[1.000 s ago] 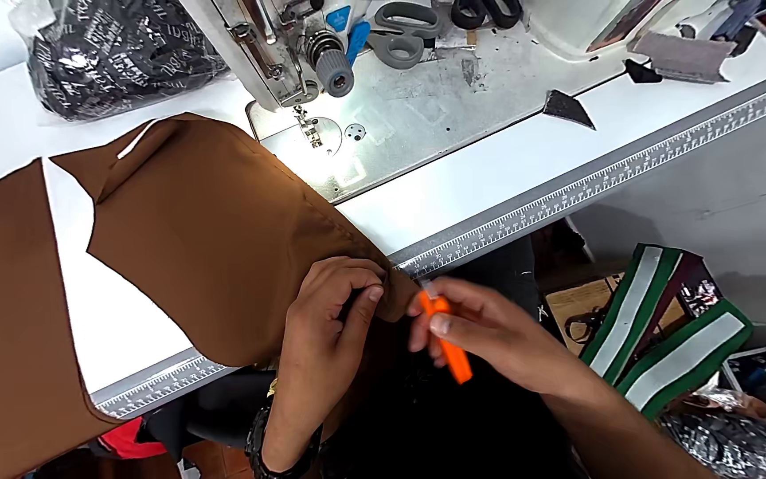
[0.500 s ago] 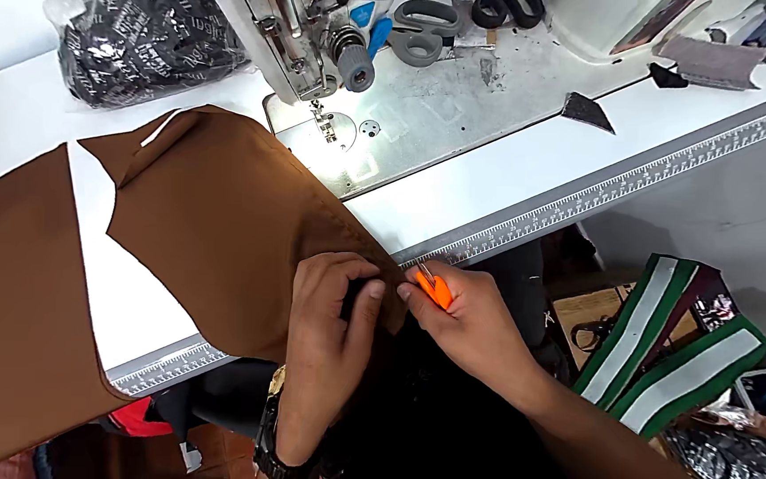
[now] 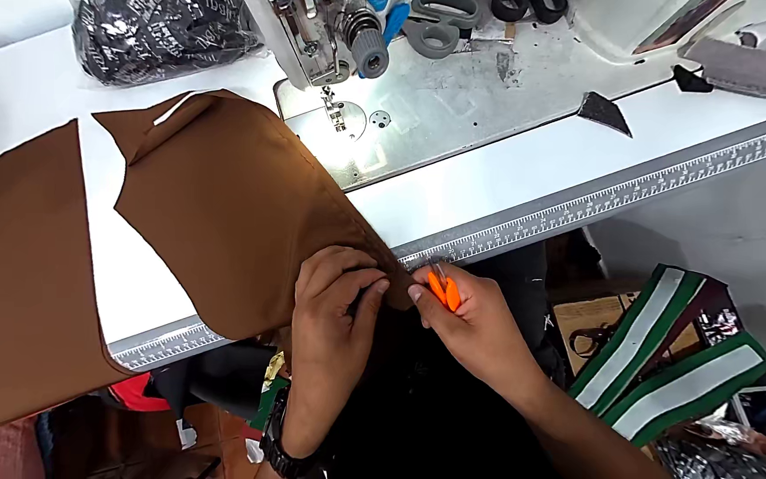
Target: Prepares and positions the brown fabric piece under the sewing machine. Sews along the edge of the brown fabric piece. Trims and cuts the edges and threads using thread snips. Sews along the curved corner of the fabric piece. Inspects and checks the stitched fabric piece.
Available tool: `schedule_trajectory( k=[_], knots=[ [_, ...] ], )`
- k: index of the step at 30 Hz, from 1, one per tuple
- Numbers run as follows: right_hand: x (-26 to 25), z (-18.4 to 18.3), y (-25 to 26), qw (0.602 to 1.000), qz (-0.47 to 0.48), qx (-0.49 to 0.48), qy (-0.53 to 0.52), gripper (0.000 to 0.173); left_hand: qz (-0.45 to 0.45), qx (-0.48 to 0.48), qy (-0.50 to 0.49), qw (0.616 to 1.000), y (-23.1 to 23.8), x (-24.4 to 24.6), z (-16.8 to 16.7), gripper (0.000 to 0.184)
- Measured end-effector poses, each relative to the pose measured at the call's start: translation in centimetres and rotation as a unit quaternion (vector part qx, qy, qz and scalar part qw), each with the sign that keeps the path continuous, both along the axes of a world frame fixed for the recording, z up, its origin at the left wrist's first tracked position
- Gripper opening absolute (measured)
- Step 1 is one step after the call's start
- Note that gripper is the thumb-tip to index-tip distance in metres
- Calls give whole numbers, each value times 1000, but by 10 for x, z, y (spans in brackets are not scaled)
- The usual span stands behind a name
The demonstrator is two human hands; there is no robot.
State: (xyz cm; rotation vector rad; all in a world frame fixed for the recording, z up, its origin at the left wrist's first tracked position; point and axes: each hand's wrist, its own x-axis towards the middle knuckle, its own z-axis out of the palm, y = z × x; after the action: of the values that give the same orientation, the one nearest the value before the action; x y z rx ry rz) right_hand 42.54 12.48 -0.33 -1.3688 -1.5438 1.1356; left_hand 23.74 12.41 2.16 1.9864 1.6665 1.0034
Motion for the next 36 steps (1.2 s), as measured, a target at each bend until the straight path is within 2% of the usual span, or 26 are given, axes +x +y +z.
schedule_trajectory(
  k=[2,3,4,6,8,9,20,25,36],
  knots=[
    [9,9,-6,999,23,-14,39,23,2,-4,5,1000,2,1,-1,14],
    [17,16,-9,990,61,-50,117,31,0,-6,8,1000,3,0,0,14],
    [23,23,-11,962,109,-104,226,41,-3,-7,9,1000,3,0,0,15],
    [28,29,-12,873,203,-206,393,47,-10,-10,10,1000,4,-1,2,16],
    [24,27,-9,814,266,-274,438,44,-14,-11,10,1000,5,-1,3,16],
    [20,25,-8,803,274,-296,438,42,-15,-12,10,1000,6,-1,3,16],
    [6,7,1,803,241,-364,406,40,-23,-22,21,999,6,-3,1,17],
    [6,3,4,803,240,-366,405,41,-20,-27,20,999,6,-3,2,17],
    [5,3,6,828,244,-339,374,36,-19,-27,20,999,5,-4,2,17]
  ],
)
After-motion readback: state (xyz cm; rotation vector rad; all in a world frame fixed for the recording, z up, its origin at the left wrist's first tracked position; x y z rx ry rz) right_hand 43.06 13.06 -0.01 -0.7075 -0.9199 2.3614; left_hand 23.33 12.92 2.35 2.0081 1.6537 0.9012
